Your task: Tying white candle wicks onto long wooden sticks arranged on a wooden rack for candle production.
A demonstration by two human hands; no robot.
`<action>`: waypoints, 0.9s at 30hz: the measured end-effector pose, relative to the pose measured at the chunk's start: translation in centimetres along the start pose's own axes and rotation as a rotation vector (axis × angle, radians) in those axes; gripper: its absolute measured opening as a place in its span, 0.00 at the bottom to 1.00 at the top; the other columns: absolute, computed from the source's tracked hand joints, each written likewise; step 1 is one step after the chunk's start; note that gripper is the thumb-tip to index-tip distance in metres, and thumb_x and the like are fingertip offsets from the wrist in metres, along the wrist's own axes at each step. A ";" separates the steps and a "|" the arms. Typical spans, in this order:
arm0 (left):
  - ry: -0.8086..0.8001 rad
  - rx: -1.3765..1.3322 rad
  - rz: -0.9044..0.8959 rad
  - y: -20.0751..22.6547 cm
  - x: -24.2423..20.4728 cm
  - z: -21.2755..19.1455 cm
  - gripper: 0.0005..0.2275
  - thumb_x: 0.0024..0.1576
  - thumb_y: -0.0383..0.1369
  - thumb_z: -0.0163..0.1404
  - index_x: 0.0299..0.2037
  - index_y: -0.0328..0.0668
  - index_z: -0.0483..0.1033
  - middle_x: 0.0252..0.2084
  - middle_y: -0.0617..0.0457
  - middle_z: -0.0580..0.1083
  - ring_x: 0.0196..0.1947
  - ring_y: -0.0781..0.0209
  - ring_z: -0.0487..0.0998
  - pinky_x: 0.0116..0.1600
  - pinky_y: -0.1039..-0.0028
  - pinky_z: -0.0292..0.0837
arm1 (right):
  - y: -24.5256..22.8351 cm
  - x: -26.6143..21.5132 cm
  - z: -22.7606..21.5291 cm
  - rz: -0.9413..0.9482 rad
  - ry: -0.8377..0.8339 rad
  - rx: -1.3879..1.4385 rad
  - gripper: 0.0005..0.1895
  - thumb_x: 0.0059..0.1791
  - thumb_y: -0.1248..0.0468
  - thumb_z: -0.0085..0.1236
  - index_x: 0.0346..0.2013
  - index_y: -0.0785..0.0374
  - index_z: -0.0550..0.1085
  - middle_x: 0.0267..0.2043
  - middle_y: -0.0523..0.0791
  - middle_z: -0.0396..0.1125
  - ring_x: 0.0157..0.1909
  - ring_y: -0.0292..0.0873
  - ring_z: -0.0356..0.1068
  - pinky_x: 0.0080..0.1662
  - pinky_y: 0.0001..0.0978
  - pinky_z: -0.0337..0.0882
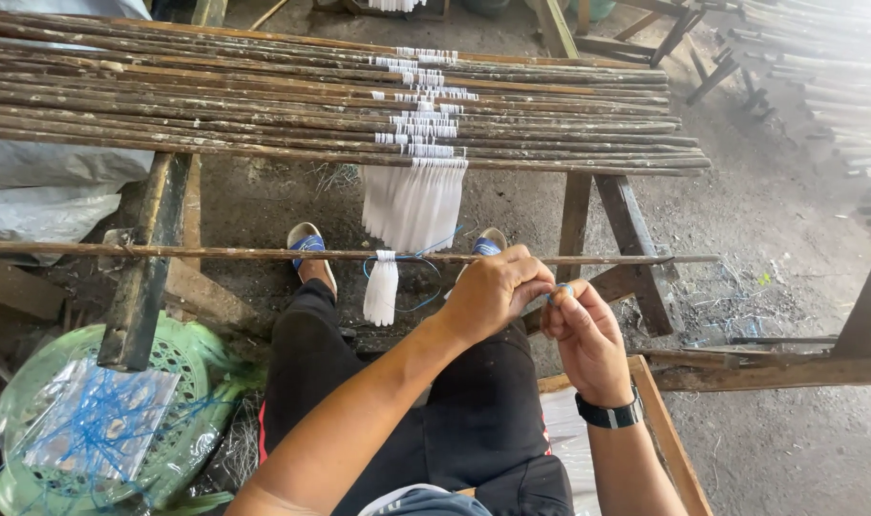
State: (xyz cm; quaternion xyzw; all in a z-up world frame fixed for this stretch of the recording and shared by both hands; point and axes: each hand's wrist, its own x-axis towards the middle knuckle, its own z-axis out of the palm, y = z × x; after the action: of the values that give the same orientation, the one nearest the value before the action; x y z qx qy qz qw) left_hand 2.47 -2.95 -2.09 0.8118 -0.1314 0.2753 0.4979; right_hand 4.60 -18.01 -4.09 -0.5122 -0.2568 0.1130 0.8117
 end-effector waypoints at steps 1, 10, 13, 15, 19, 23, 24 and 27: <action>0.000 -0.001 -0.002 0.0 0.0 -0.1 0.04 0.50 0.36 0.47 0.26 0.51 0.71 0.22 0.53 0.67 0.23 0.54 0.72 0.30 0.72 0.68 | 0.0 0.1 0.0 0.002 0.000 0.000 0.06 0.47 0.68 0.39 0.30 0.71 0.61 0.20 0.44 0.51 0.22 0.35 0.54 0.28 0.24 0.58; -0.090 -0.438 -0.282 0.3 0.3 -1.0 0.07 0.52 0.34 0.44 0.25 0.44 0.72 0.12 0.59 0.61 0.15 0.70 0.67 0.26 0.81 0.63 | -1.8 1.6 0.9 -0.076 0.069 -0.699 0.06 0.47 0.68 0.43 0.27 0.67 0.65 0.17 0.42 0.56 0.23 0.33 0.53 0.29 0.22 0.58; -0.085 -0.487 -0.378 0.1 0.3 -0.7 0.07 0.51 0.35 0.45 0.25 0.42 0.72 0.10 0.58 0.61 0.12 0.69 0.68 0.24 0.82 0.62 | -1.7 2.2 1.5 -0.130 0.127 -0.917 0.04 0.45 0.67 0.50 0.27 0.65 0.67 0.18 0.44 0.60 0.21 0.34 0.55 0.26 0.23 0.59; -0.051 -0.450 -0.419 -0.5 0.3 -0.3 0.07 0.51 0.35 0.46 0.25 0.43 0.73 0.09 0.58 0.61 0.12 0.68 0.68 0.23 0.83 0.62 | -1.2 2.6 2.1 -0.301 0.197 -1.062 0.07 0.42 0.70 0.53 0.32 0.64 0.65 0.22 0.46 0.61 0.20 0.40 0.58 0.25 0.28 0.60; -0.015 -0.416 -0.480 -0.3 0.3 -0.3 0.07 0.50 0.38 0.46 0.24 0.47 0.73 0.08 0.59 0.61 0.12 0.68 0.68 0.23 0.83 0.62 | -0.6 2.5 2.5 -0.450 0.181 -1.080 0.09 0.40 0.74 0.50 0.32 0.63 0.64 0.29 0.44 0.59 0.23 0.39 0.58 0.26 0.26 0.61; 0.014 -0.455 -0.486 0.1 0.3 -0.5 0.08 0.50 0.36 0.46 0.24 0.45 0.73 0.09 0.57 0.61 0.12 0.69 0.67 0.23 0.82 0.62 | -0.2 2.2 2.0 -0.344 0.169 -0.901 0.10 0.42 0.73 0.49 0.37 0.66 0.63 0.34 0.46 0.60 0.28 0.36 0.60 0.30 0.24 0.62; 0.021 -0.474 -0.483 0.2 0.2 -0.5 0.07 0.50 0.36 0.46 0.24 0.44 0.73 0.10 0.58 0.62 0.12 0.70 0.66 0.23 0.83 0.62 | -0.1 2.1 1.7 -0.269 0.165 -0.805 0.10 0.43 0.72 0.48 0.38 0.67 0.63 0.34 0.46 0.61 0.29 0.34 0.60 0.31 0.23 0.62; 0.025 -0.448 -0.450 0.4 0.1 -0.7 0.08 0.51 0.36 0.46 0.25 0.43 0.74 0.10 0.56 0.62 0.12 0.69 0.66 0.24 0.81 0.63 | -0.5 2.0 1.7 -0.136 0.129 -0.693 0.02 0.45 0.71 0.46 0.31 0.68 0.66 0.24 0.45 0.62 0.24 0.32 0.58 0.27 0.20 0.61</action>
State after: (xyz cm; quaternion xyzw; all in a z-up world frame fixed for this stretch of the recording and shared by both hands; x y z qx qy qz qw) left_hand 2.11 -2.48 -1.46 0.6873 0.0002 0.1326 0.7141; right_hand 5.38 -16.06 -2.42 -0.7447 -0.2617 -0.0677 0.6102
